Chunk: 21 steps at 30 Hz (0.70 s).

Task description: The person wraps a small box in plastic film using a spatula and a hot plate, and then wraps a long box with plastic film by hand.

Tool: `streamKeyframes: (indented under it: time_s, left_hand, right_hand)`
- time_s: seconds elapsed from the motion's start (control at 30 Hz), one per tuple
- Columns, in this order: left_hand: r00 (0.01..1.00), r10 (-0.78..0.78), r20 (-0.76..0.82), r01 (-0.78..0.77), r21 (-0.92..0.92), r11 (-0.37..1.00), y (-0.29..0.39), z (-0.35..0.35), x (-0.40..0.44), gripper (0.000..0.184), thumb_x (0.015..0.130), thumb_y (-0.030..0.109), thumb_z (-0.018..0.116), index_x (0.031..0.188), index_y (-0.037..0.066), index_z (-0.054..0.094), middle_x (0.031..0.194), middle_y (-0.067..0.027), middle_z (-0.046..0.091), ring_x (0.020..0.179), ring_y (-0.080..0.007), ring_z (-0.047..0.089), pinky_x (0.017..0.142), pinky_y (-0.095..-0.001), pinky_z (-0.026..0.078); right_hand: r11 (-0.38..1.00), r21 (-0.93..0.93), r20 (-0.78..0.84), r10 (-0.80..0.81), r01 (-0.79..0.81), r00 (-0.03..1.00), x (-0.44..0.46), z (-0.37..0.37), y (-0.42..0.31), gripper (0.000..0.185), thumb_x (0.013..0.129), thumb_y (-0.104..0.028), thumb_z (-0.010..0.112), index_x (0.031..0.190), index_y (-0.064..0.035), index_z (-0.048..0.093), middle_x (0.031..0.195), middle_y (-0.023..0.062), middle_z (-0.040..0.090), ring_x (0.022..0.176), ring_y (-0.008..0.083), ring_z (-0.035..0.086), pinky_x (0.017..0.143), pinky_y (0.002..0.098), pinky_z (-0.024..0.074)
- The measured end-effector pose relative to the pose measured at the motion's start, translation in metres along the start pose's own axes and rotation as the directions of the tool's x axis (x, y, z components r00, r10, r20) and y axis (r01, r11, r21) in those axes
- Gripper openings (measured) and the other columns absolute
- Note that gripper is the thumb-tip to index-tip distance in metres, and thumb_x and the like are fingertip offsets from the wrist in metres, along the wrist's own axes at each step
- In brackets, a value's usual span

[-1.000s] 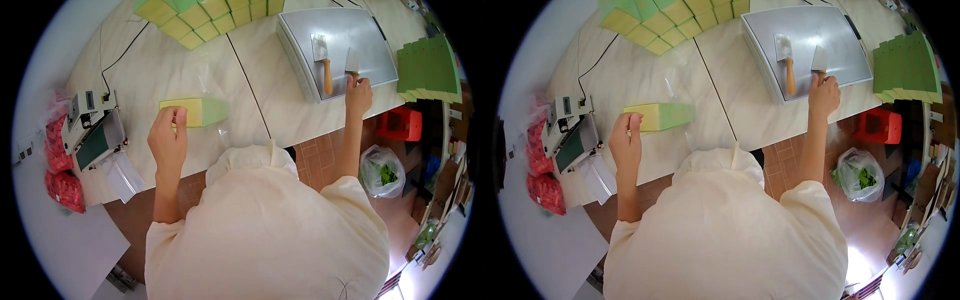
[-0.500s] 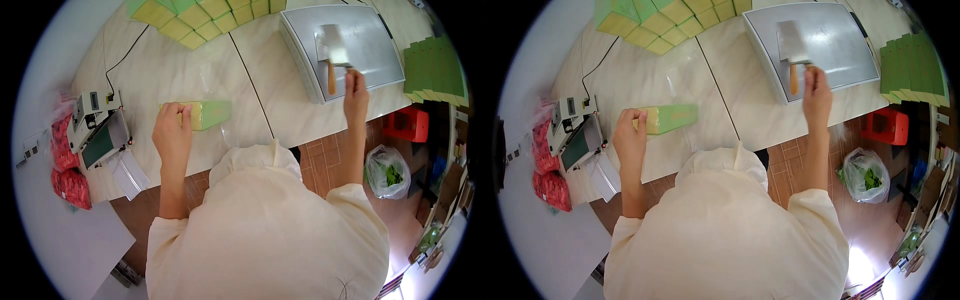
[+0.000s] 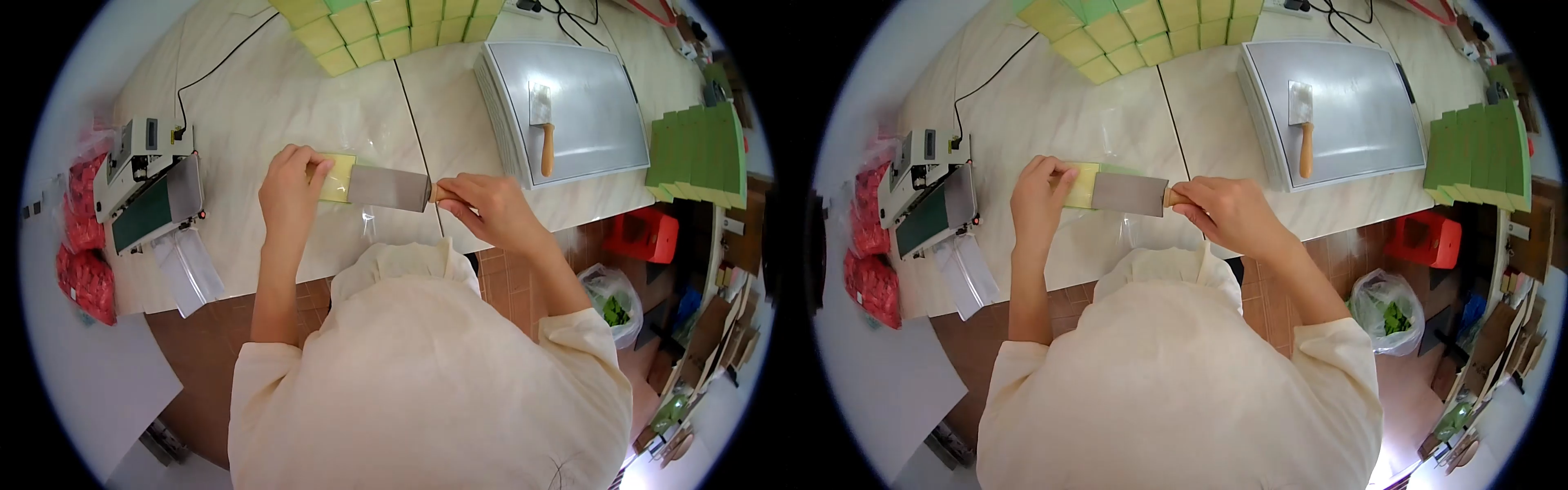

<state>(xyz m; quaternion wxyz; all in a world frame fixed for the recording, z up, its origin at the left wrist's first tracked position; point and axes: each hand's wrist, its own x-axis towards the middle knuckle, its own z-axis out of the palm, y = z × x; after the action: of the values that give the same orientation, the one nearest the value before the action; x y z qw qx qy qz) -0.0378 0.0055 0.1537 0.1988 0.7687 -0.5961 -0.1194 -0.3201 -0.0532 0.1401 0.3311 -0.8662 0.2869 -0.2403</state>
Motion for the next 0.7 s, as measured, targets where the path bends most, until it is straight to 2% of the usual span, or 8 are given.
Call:
streamKeyframes:
  time_s: [0.23,0.33,0.4,0.43,0.5,0.63,0.7]
  left_hand:
    - [0.995,-0.027,-0.094,0.027,-0.001,1.0,-0.001,-0.007,-0.005,0.014,0.088,0.019,0.068,0.087,0.007,0.061,0.085,-0.0024,0.06,0.084,-0.023,0.061,0.068,-0.0374,0.048]
    - [0.999,0.049,-0.023,-0.049,0.015,0.999,0.001,-0.02,-0.02,0.016,0.087,0.017,0.07,0.09,0.005,0.06,0.088,-0.0059,0.063,0.08,-0.0229,0.063,0.071,-0.0346,0.05]
    - [0.986,0.123,0.116,-0.126,0.024,0.992,-0.003,-0.026,-0.03,0.018,0.083,0.018,0.073,0.091,0.007,0.061,0.093,-0.0049,0.063,0.089,-0.0231,0.061,0.077,-0.0364,0.048]
    - [0.986,0.122,0.115,-0.125,0.022,0.992,-0.004,-0.027,-0.033,0.018,0.083,0.018,0.073,0.091,0.007,0.061,0.093,-0.0049,0.063,0.089,-0.0231,0.061,0.077,-0.0364,0.048]
    - [0.931,0.347,0.109,-0.354,0.047,0.934,-0.007,-0.03,-0.036,0.022,0.079,0.017,0.076,0.095,0.009,0.063,0.097,-0.003,0.062,0.098,-0.0226,0.058,0.084,-0.0383,0.045]
    - [0.91,0.402,0.105,-0.41,0.071,0.909,-0.025,-0.025,-0.036,0.02,0.078,0.016,0.076,0.093,0.01,0.065,0.099,-0.0011,0.06,0.102,-0.0221,0.055,0.088,-0.0393,0.042]
    - [0.882,0.468,0.047,-0.47,0.079,0.879,-0.033,-0.025,-0.029,0.013,0.079,0.014,0.074,0.087,0.009,0.066,0.095,-0.0012,0.06,0.096,-0.0226,0.056,0.086,-0.038,0.042]
  right_hand:
    - [0.99,-0.14,0.023,-0.021,0.024,1.0,0.011,0.003,-0.019,0.009,0.088,-0.016,0.068,0.094,-0.0096,0.065,0.072,0.0035,0.062,0.061,0.0242,0.06,0.05,0.036,0.0463]
    - [0.983,-0.182,0.015,-0.029,0.031,0.999,0.016,0.007,-0.026,0.009,0.087,-0.016,0.069,0.093,-0.0104,0.065,0.071,0.0028,0.062,0.059,0.0236,0.06,0.049,0.0354,0.0458]
    - [0.982,-0.184,0.01,-0.042,0.044,0.999,0.02,0.014,-0.029,0.009,0.088,-0.017,0.069,0.092,-0.0107,0.065,0.071,0.0023,0.062,0.059,0.0232,0.06,0.048,0.0351,0.0457]
    - [0.981,-0.186,0.001,-0.053,0.053,0.999,0.022,0.017,-0.031,0.008,0.088,-0.017,0.069,0.092,-0.011,0.064,0.07,0.0019,0.061,0.058,0.0228,0.06,0.048,0.0348,0.0457]
    - [0.977,-0.208,0.011,-0.052,0.053,0.999,0.027,0.022,-0.035,0.009,0.088,-0.018,0.068,0.091,-0.0114,0.064,0.07,0.0017,0.061,0.058,0.0228,0.06,0.047,0.0349,0.0457]
    - [0.965,-0.252,0.033,-0.063,0.069,0.997,0.035,0.029,-0.037,0.009,0.088,-0.019,0.068,0.091,-0.0125,0.063,0.068,0.0014,0.059,0.058,0.023,0.06,0.047,0.0351,0.0458]
    - [0.963,-0.261,0.047,-0.064,0.074,0.997,0.037,0.029,-0.038,0.009,0.088,-0.019,0.068,0.091,-0.0128,0.063,0.069,0.0015,0.059,0.057,0.0232,0.06,0.047,0.0352,0.0457]
